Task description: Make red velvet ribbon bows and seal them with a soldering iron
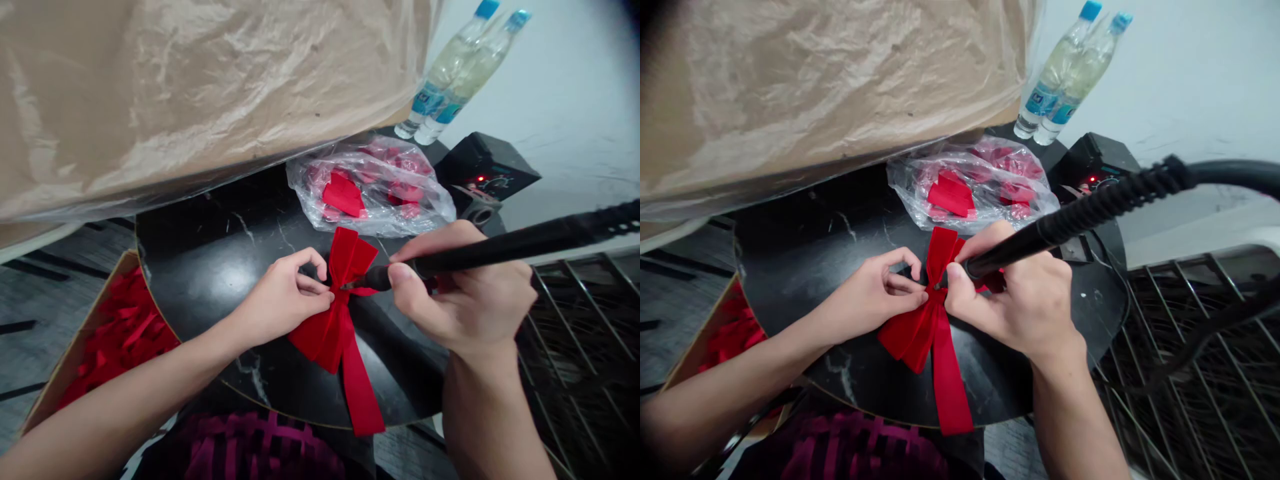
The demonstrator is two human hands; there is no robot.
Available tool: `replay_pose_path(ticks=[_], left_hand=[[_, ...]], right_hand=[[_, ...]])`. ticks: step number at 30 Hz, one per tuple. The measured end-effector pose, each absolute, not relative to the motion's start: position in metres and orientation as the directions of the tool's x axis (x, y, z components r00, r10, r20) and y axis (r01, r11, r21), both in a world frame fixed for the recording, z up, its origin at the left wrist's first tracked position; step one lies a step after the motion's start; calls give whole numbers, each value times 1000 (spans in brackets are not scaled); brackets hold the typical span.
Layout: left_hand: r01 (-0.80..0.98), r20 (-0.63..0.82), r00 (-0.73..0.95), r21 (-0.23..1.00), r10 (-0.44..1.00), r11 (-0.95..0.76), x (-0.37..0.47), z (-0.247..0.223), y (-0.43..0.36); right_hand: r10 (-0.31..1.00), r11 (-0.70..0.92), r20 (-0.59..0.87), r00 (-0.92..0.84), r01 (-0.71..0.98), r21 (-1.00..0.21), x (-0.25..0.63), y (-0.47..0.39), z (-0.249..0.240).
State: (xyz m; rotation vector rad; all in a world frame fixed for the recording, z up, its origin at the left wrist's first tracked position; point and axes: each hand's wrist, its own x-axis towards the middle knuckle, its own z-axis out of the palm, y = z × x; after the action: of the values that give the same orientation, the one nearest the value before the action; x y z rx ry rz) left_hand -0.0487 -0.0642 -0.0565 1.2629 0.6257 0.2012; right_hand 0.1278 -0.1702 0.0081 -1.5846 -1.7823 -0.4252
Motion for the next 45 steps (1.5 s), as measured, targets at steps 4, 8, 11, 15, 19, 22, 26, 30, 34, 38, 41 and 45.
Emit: replay_pose_path(ticks=[4,8,11,15,19,22,26,30,34,38,41,45], left_hand=[[191,-327,820,930,470,314,-50,-57,-64],[203,-343,814,924,470,324,-49,-56,-63],[218,-356,802,922,480,320,-48,-56,-63],[222,-361,797,921,484,321,-49,-57,-63],[228,-365,795,920,484,320,-49,-57,-63],[228,-368,798,917,476,327,-48,-56,-63],[234,-377,799,912,469,336,-47,-53,-63],[223,-363,804,918,471,327,-48,-54,-62],[210,-353,807,921,473,328,-49,-56,-63],[206,-344,811,925,473,320,-49,-57,-63],[211,-339,810,930,478,301,-49,-58,-63],[205,-331,818,932,470,300,-49,-59,-64]], right_hand=[[727,215,687,-21,956,-199,127,-169,8],[672,226,740,37,941,-252,131,-172,6],[608,253,788,98,917,-309,134,-176,6],[599,283,796,88,907,-313,133,-179,6],[647,268,757,89,903,-335,131,-179,5],[666,257,742,78,909,-327,130,-179,4],[690,250,719,81,906,-342,128,-178,3],[688,262,722,67,906,-333,128,-178,2],[701,252,709,70,907,-338,127,-178,2],[707,253,706,40,918,-305,127,-177,3],[715,261,698,24,918,-298,127,-176,3],[723,266,691,14,917,-298,126,-174,3]])
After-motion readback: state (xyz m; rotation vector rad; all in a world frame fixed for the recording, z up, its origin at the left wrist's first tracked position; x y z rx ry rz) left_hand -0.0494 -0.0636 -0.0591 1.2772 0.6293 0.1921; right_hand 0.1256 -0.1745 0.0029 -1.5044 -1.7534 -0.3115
